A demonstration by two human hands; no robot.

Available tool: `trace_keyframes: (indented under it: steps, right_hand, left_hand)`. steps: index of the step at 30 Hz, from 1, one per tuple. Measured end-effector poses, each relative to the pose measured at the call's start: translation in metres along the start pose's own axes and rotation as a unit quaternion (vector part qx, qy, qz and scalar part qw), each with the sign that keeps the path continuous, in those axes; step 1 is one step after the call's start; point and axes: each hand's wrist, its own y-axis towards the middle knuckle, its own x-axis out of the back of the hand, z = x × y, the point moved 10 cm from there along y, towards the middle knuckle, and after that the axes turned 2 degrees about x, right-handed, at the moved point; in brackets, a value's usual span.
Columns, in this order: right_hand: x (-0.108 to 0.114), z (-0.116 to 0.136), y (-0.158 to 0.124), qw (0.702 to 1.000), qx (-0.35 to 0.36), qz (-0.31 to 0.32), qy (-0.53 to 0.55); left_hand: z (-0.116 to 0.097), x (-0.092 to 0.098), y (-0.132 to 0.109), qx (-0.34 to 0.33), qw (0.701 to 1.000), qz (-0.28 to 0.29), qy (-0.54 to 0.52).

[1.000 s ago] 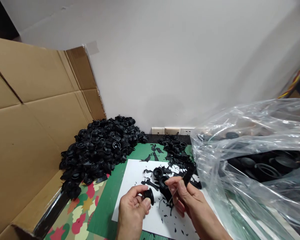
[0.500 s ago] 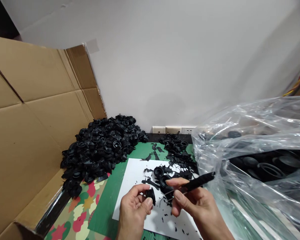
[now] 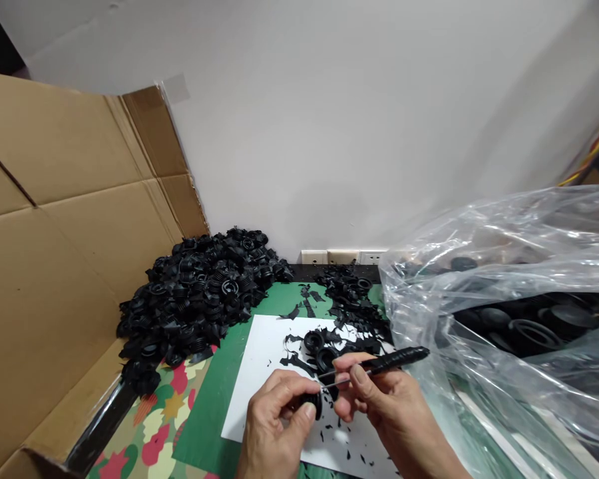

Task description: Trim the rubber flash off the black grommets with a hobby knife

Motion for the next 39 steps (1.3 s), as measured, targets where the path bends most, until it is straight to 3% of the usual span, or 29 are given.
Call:
trace_keyframes:
  steps: [3, 9, 15, 21, 29, 39]
  right_hand:
    - [0.0, -0.001, 0.001, 1.0, 0.0, 0.006, -0.027]
    - [0.011, 0.012, 0.001, 0.995, 0.047, -0.026, -0.083]
    - [-0.007, 0.009, -0.004, 0.994, 0.051, 0.025, -0.088]
    - [-0.004, 0.008, -0.004, 0.993, 0.057, -0.003, -0.103]
    - [-0.001, 0.004, -0.003, 0.991, 0.056, -0.008, -0.118]
    - [-0.001, 0.004, -0.003, 0.994, 0.052, -0.012, -0.097]
  left_hand:
    - [-0.002, -0.003, 0.0, 0.001, 1.0, 0.004, -0.028]
    - [0.013, 0.008, -0.001, 0.072, 0.989, -0.07, -0.108]
    - [0.02, 0.003, 0.002, 0.093, 0.988, -0.036, -0.121]
    - [0.038, -0.006, -0.001, 0.198, 0.95, -0.055, -0.234]
    - [0.041, 0.004, -0.005, 0.198, 0.945, -0.149, -0.212]
    - [0.046, 0.006, -0.002, 0.197, 0.954, -0.131, -0.185]
